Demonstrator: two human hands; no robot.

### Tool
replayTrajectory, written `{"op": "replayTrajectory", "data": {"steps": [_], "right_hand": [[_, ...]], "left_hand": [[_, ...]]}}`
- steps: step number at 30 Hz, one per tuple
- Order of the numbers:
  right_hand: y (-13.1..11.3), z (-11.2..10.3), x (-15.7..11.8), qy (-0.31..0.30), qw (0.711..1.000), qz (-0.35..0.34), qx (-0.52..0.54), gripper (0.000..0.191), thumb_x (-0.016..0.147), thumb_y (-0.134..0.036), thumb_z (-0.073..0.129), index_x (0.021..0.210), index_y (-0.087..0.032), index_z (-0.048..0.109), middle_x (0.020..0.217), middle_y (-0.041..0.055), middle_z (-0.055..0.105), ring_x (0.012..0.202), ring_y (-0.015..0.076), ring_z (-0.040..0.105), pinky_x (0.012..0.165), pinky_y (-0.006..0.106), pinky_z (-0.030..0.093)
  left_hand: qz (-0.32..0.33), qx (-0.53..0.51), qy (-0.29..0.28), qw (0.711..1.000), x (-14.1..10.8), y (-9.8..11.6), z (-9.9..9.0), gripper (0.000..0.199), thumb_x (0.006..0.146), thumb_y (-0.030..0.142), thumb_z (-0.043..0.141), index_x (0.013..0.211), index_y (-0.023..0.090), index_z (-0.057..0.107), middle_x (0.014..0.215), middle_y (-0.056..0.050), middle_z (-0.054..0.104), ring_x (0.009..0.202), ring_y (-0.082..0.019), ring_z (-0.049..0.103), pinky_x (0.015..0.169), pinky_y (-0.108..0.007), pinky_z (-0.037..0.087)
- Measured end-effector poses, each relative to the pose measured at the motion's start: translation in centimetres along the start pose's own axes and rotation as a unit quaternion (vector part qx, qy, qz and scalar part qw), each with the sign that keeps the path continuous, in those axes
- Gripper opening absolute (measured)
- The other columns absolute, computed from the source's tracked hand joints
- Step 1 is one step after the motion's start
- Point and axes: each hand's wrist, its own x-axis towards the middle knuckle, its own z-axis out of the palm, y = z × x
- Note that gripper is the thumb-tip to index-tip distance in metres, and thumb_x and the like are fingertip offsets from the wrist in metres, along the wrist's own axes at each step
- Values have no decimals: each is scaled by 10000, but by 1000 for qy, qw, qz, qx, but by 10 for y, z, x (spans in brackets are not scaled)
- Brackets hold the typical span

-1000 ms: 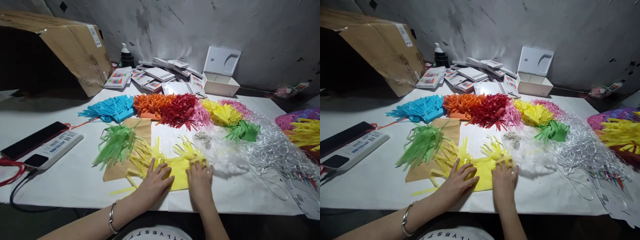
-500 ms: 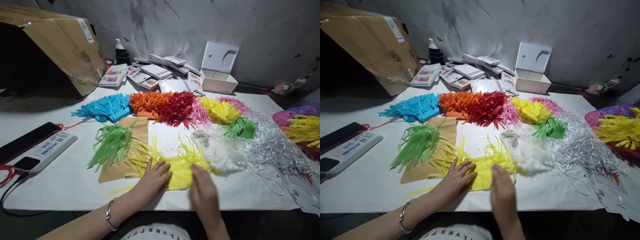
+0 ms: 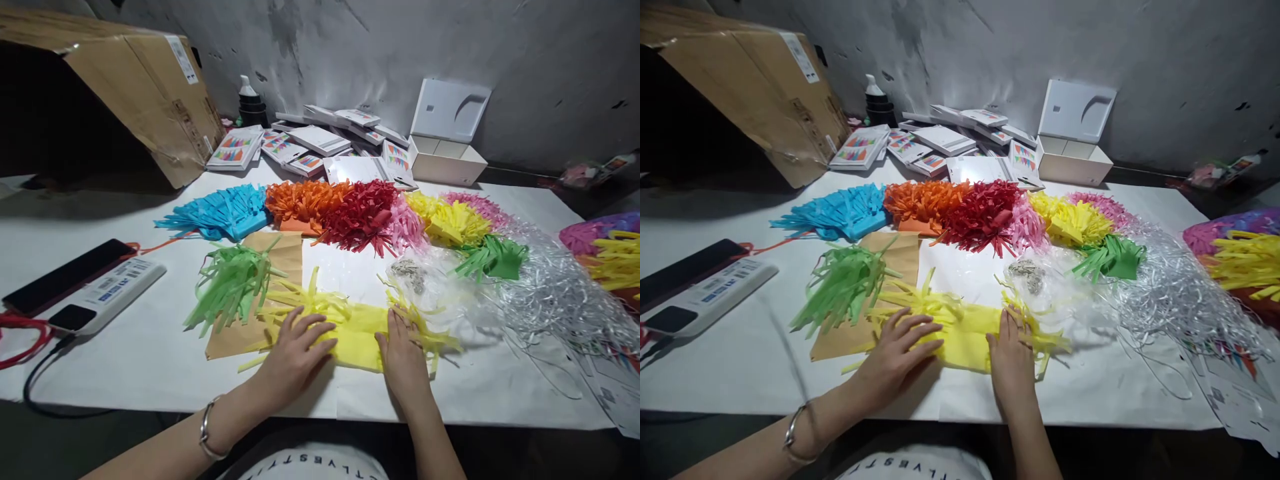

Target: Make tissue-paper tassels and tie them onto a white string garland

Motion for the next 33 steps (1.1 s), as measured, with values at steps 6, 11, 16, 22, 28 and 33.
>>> {"op": "replayTrajectory", "data": {"steps": [6,11,16,22,28,33], "right_hand": [[-5,-18,-8,108,993,-48,26,460,1021,-358,444,1371,-77,544,1420,211,557,1375,339,455,1107,556,388],[-8,-50,-26,112,960,-231,113,293,981,-184,525,1257,-162,622,1294,137,668,1284,273,569,1097,507,443],[-12,-50,-31,85,949,-260,154,244,939,-81,526,1108,-162,682,1098,116,739,1076,238,675,998,467,532],[-7,-42,-30,92,946,-232,206,265,937,-59,510,1113,-162,680,1084,112,726,1079,232,651,964,437,543],[-17,-46,-23,24,972,-199,124,357,944,-103,514,1264,-204,635,1277,109,671,1072,272,595,930,468,502],[-28,-43,8,-34,988,-75,127,518,871,-5,451,1305,-230,623,1423,122,575,1064,276,607,930,470,480]], "left_hand": [[40,-35,-148,988,15,19,15,123,958,144,554,1001,191,659,1033,-44,704,911,-207,595,852,-371,426],[3,-103,-153,983,13,8,15,183,989,126,497,982,189,668,982,-44,687,894,-197,578,820,-350,431],[0,-157,-154,975,11,4,13,184,990,139,485,976,182,663,1016,-70,682,926,-202,581,817,-338,452],[-7,-168,-158,973,12,3,13,203,994,143,470,966,181,667,1020,-73,680,933,-198,586,819,-330,462],[1,-165,-153,974,11,2,15,220,991,122,470,933,188,671,1013,-63,684,922,-193,576,823,-326,463],[3,-157,-147,977,13,5,12,253,982,84,444,903,184,663,978,-64,690,899,-196,580,798,-322,477]]}}
